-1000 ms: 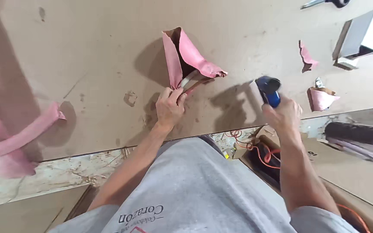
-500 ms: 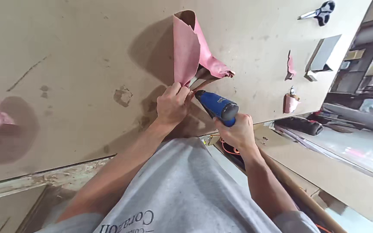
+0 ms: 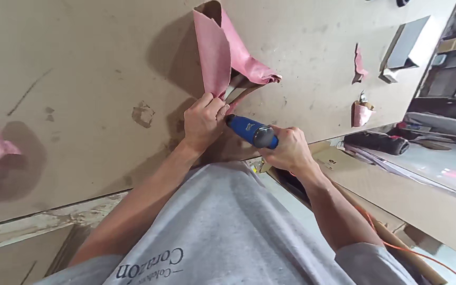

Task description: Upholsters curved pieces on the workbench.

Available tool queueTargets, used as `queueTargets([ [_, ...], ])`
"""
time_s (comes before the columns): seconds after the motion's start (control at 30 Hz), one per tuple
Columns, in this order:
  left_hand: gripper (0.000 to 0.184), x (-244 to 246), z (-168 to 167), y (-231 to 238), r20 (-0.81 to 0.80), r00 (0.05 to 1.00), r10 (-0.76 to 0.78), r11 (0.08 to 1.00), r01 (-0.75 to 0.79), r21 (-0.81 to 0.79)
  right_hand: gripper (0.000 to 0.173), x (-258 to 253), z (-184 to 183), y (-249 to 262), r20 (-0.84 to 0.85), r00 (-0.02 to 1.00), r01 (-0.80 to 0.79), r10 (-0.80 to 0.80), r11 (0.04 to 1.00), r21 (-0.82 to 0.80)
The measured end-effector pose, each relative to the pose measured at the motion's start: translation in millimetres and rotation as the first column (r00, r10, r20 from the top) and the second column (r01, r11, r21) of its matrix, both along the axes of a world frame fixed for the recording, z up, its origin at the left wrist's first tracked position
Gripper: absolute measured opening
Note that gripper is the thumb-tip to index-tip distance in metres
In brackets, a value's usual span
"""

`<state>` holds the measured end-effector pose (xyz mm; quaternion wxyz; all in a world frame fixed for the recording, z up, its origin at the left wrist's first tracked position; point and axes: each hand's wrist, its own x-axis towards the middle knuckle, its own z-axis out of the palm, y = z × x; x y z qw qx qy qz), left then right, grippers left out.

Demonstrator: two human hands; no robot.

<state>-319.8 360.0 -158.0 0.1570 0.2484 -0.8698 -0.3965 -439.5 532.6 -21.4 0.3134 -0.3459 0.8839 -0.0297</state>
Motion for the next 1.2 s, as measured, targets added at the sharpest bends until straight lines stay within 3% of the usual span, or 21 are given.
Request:
queueTargets([
  [0.1,0.023,-0.4,0.5,-5.5,-0.027,1.000,-0.015,0.999,0.016,0.035,0.034,-16.5,12.7,28.1,-0.156,0.983,0.087,-0.098,0.993,-0.077],
  [0.2,0.024,3.7,6.2,-9.3,-0.017,1.000,0.001,0.996,0.001,0.089,0.045,-48.6,6.4,58.8,-0.285,0.926,0.256,-0.248,0.967,-0.008],
  [0.27,0.037,5.4,16.9,-4.5,0.062,0.998,0.028,0.998,-0.031,0.051,0.056,-74.5,-15.0,76.0,-0.308,0.907,0.311,-0.287,0.950,0.030],
  [0.37,0.074,6.9,41.6,25.4,0.384,0.923,0.000,0.999,0.017,-0.042,0.070,-100.4,-37.3,86.5,-0.227,0.932,0.304,-0.282,0.950,0.066],
  [0.43,0.068,5.4,41.3,45.9,0.446,0.895,0.031,0.994,0.019,-0.107,0.062,-93.7,-31.0,72.2,-0.244,0.956,0.174,-0.166,0.985,0.011],
  [0.5,0.056,3.9,43.7,47.9,0.394,0.915,0.085,0.981,-0.007,-0.194,0.058,-72.3,-16.3,43.2,-0.268,0.963,-0.081,0.039,0.985,-0.149],
  [0.6,0.043,11.1,90.1,30.8,0.218,0.975,0.034,0.946,0.039,-0.321,0.074,-45.3,-13.7,-5.1,-0.355,0.850,-0.508,0.389,0.784,-0.356],
  [0.67,0.042,19.6,144.9,19.9,0.036,0.999,-0.023,0.930,0.035,-0.365,0.079,-38.5,-10.9,-32.7,-0.368,0.787,-0.617,0.495,0.655,-0.437],
  [0.77,0.067,28.5,209.6,11.4,-0.203,0.978,0.038,0.979,-0.077,-0.189,0.051,-23.7,12.9,-58.7,-0.100,0.858,-0.424,0.504,0.584,-0.693],
  [0.83,0.078,25.2,220.2,13.4,-0.282,0.956,0.087,0.990,-0.115,-0.084,0.050,3.6,26.1,-64.0,0.068,0.935,-0.150,0.348,0.562,-0.813],
  [0.9,0.071,16.4,215.4,27.1,-0.246,0.958,0.147,0.981,-0.173,-0.085,0.054,33.1,38.7,-67.8,0.134,0.976,0.025,0.171,0.525,-0.851],
  [0.93,0.064,13.7,212.1,35.9,-0.225,0.957,0.182,0.973,-0.209,-0.101,0.054,42.1,42.1,-64.9,0.149,0.977,0.046,0.156,0.524,-0.850],
  [1.03,0.055,22.4,212.9,42.2,-0.184,0.962,0.203,0.961,-0.232,-0.153,0.061,26.0,46.0,-38.8,0.134,0.935,-0.050,0.329,0.494,-0.868],
  [1.13,0.055,34.1,210.2,42.2,-0.154,0.979,0.132,0.981,-0.152,-0.123,0.045,3.4,62.5,-10.3,0.171,0.960,0.076,0.222,0.380,-0.922],
  [1.2,0.055,31.9,205.3,50.5,-0.121,0.990,0.069,0.998,-0.070,-0.004,0.041,-0.2,71.5,-4.4,0.159,0.979,0.101,0.126,0.374,-0.922],
])
